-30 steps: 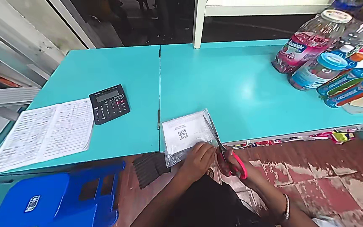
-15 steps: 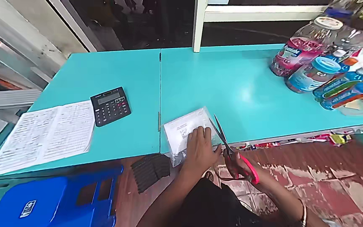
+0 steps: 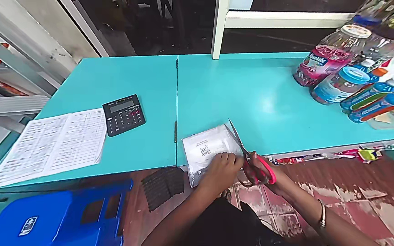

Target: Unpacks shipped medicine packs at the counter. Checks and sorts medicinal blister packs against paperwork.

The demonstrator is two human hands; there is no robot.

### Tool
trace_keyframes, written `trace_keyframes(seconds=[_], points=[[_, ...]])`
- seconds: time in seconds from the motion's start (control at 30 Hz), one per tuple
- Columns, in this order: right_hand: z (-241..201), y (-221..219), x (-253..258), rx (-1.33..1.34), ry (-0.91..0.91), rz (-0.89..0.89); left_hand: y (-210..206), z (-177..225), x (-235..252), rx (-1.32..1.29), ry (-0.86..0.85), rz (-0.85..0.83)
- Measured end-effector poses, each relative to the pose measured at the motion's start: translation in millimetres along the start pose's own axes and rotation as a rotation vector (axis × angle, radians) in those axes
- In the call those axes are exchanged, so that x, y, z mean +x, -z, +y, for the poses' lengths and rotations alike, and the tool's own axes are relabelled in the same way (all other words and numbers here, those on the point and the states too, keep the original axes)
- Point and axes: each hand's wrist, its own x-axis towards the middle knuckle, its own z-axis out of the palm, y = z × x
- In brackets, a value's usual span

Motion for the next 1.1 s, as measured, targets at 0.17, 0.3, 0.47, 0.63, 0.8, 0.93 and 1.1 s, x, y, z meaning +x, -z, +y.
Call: trace_keyframes(seconds=[0.17, 0.3, 0.47, 0.63, 0.8, 0.93, 1.1], points=[[-9.9, -2.5, 8.6, -0.035, 0.025, 0.02, 3.8, -0.3, -11.2, -0.054, -0.037, 0.009], [-67.9, 22.1, 23.3, -0.001, 0.296, 0.2, -4.9, 37.6, -45.7, -0.221, -0.165, -0.186], [-119.7, 70.8, 18.3, -0.779, 0.281, 0.532, 12.6, 20.4, -43.7, -0.132, -0.07, 0.118], [-95.2, 87.4, 39.5, -1.24, -0.029, 0.625, 30.5, -8.3, -29.6, -0.069, -0.103, 0.212], [-83.9, 48.6, 13.0, -1.355, 0.254, 0.631, 41.1, -21.9, -25.0, -0.008, -0.129, 0.25], [-59.9, 0.7, 9.4, -0.743, 0.595, 0.18, 36.8, -19.0, -18.8, -0.007, -0.162, 0.217], [-65.0, 0.4, 19.4, -0.321, 0.336, 0.006, 32.6, -16.6, -14.4, 0.009, -0.165, 0.276]])
